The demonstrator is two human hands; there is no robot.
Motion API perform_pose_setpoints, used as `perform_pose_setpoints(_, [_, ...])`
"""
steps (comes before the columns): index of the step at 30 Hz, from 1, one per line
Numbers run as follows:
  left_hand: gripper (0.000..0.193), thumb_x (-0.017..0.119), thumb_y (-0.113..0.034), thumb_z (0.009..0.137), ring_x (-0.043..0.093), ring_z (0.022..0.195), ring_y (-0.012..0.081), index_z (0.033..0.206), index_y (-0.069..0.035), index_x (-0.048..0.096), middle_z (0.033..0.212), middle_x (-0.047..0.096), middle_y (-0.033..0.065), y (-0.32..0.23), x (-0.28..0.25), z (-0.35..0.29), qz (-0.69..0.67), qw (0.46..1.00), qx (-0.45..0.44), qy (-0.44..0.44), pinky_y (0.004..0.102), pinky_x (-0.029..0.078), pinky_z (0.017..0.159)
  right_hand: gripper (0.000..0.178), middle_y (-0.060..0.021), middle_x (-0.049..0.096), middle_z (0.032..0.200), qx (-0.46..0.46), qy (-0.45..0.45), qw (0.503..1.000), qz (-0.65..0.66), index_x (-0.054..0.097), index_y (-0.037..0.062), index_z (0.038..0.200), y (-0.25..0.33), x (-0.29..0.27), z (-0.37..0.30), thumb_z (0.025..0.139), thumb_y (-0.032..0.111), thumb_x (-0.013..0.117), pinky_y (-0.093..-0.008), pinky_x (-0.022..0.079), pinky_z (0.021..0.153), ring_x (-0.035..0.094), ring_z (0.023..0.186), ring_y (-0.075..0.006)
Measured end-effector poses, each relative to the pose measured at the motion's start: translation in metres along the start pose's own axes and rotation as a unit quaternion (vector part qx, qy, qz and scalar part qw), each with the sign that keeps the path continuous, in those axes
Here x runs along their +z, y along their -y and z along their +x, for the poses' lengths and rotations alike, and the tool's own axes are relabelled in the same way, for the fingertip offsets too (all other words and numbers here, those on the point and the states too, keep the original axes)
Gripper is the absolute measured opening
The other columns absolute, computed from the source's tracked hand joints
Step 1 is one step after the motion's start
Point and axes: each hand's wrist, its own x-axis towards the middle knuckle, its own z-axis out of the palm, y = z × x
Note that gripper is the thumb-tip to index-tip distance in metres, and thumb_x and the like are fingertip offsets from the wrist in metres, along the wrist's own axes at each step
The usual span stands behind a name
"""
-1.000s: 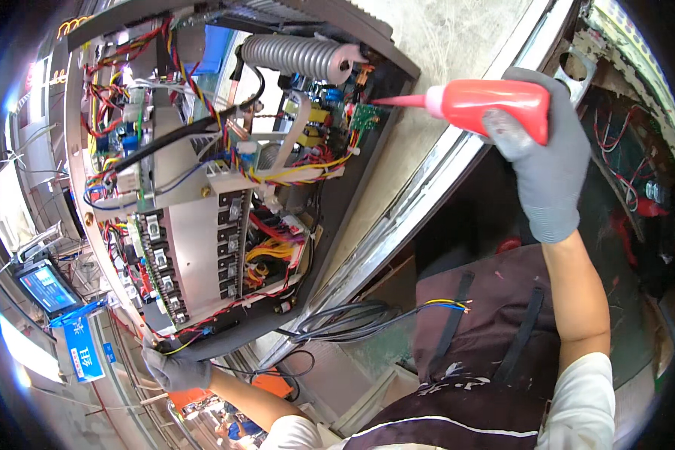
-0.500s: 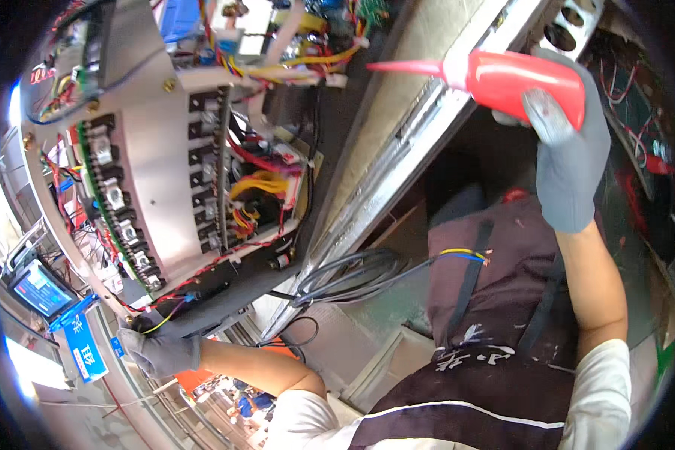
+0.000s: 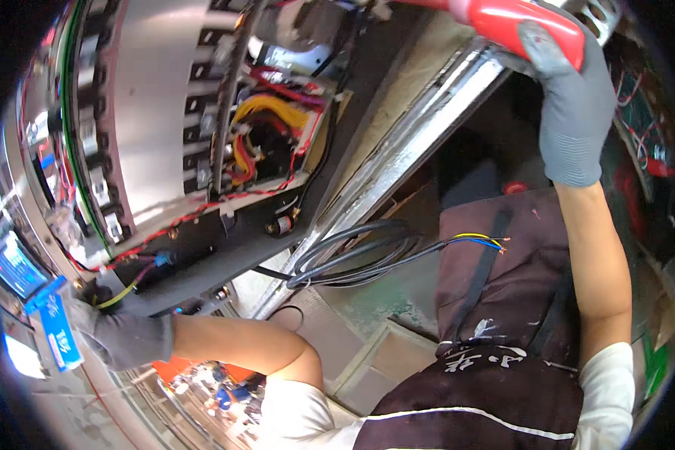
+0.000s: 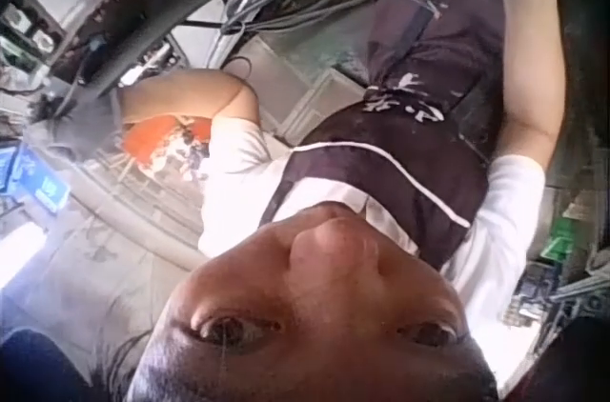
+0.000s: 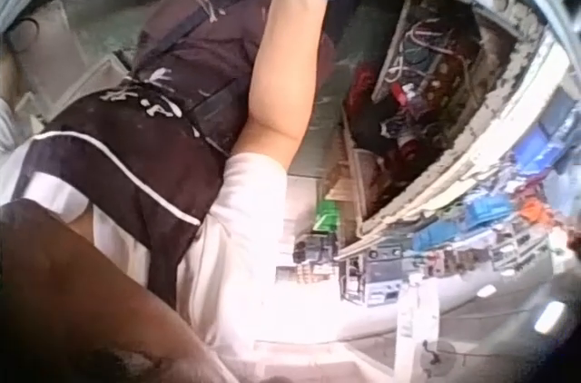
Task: The person applies glue or sealant to the internal wires and circuit board of an electronic device using a glue applicator, then checks the connections with a testing probe.
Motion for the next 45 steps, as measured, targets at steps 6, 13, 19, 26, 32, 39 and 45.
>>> perform_pose_setpoints(6, [0.023, 0.076, -0.012, 0.08, 0.067, 0.072, 0.015, 0.099, 0.001, 0.072, 0.086, 0.073, 0.0094, 0.013, -0.006, -0.003, -0.017, 1.0, 0.003, -0.006, 0.0278, 0.055, 0.069, 0.037, -0.0126, 0.063, 0.108, 0.022, -0.018, 1.0, -0.007, 0.054, -0.0017, 0.118, 0.004, 0.008, -0.001, 0.09, 0.02, 0.064, -0.0337, 0.057, 0.078, 0.066, 0.091, -0.021])
perform_pose_setpoints(13, [0.024, 0.063, -0.01, 0.089, 0.067, 0.073, 0.0209, 0.096, 0.012, 0.068, 0.087, 0.07, 0.0177, -0.065, 0.011, 0.004, -0.115, 0.903, -0.4, -0.102, 0.0296, 0.056, 0.07, 0.046, -0.0133, 0.063, 0.109, 0.045, -0.006, 0.998, -0.033, 0.052, 0.0005, 0.121, 0.002, 0.002, 0.003, 0.087, 0.028, 0.067, -0.0352, 0.056, 0.077, 0.065, 0.094, -0.0236])
perform_pose_setpoints(19, [0.016, 0.06, -0.003, 0.086, 0.064, 0.086, 0.0223, 0.093, 0.007, 0.07, 0.091, 0.07, 0.0151, -0.049, -0.009, -0.001, -0.173, 0.963, -0.207, -0.02, 0.0328, 0.05, 0.082, 0.052, -0.0127, 0.063, 0.108, 0.046, 0.001, 0.998, -0.031, 0.052, 0.0008, 0.119, 0.017, 0.01, 0.004, 0.085, 0.036, 0.071, -0.0316, 0.056, 0.076, 0.065, 0.089, -0.0221])
perform_pose_setpoints(26, [0.015, 0.061, -0.003, 0.084, 0.062, 0.086, 0.0244, 0.09, 0.005, 0.072, 0.09, 0.068, 0.0134, -0.054, -0.018, 0.015, -0.031, 0.98, -0.187, 0.061, 0.0349, 0.048, 0.082, 0.053, -0.0148, 0.058, 0.111, 0.01, -0.027, 0.999, -0.04, 0.049, -0.0015, 0.12, 0.01, 0.032, -0.013, 0.088, 0.035, 0.07, -0.0339, 0.057, 0.078, 0.063, 0.094, -0.0249])
perform_pose_setpoints(32, [0.016, 0.062, -0.006, 0.085, 0.062, 0.088, 0.0273, 0.093, 0.006, 0.069, 0.091, 0.068, 0.0152, -0.047, -0.019, 0.008, -0.068, 0.98, -0.161, 0.095, 0.0378, 0.049, 0.086, 0.055, -0.0151, 0.057, 0.113, -0.036, -0.043, 0.997, -0.053, 0.047, -0.002, 0.122, 0.002, 0.032, -0.021, 0.088, 0.034, 0.07, -0.0345, 0.057, 0.078, 0.063, 0.094, -0.0249])
perform_pose_setpoints(39, [0.018, 0.057, -0.007, 0.09, 0.062, 0.087, 0.0304, 0.1, 0.005, 0.065, 0.096, 0.067, 0.0171, -0.049, -0.029, 0.023, -0.057, 0.977, -0.107, 0.175, 0.0451, 0.049, 0.086, 0.047, -0.014, 0.063, 0.102, 0.096, -0.004, 0.995, -0.021, 0.054, -0.0015, 0.117, 0.019, 0.013, 0.006, 0.089, 0.035, 0.066, -0.0303, 0.056, 0.071, 0.065, 0.083, -0.0213])
perform_pose_setpoints(45, [0.022, 0.049, -0.008, 0.093, 0.062, 0.086, 0.0306, 0.103, 0.007, 0.062, 0.096, 0.067, 0.0184, -0.026, -0.021, 0.003, -0.098, 0.985, -0.044, 0.131, 0.0509, 0.049, 0.087, 0.047, -0.0142, 0.065, 0.104, 0.109, 0.045, 0.993, -0.028, 0.053, -0.0027, 0.121, 0.021, 0.003, 0.024, 0.09, 0.032, 0.063, -0.0278, 0.058, 0.071, 0.067, 0.081, -0.0209])
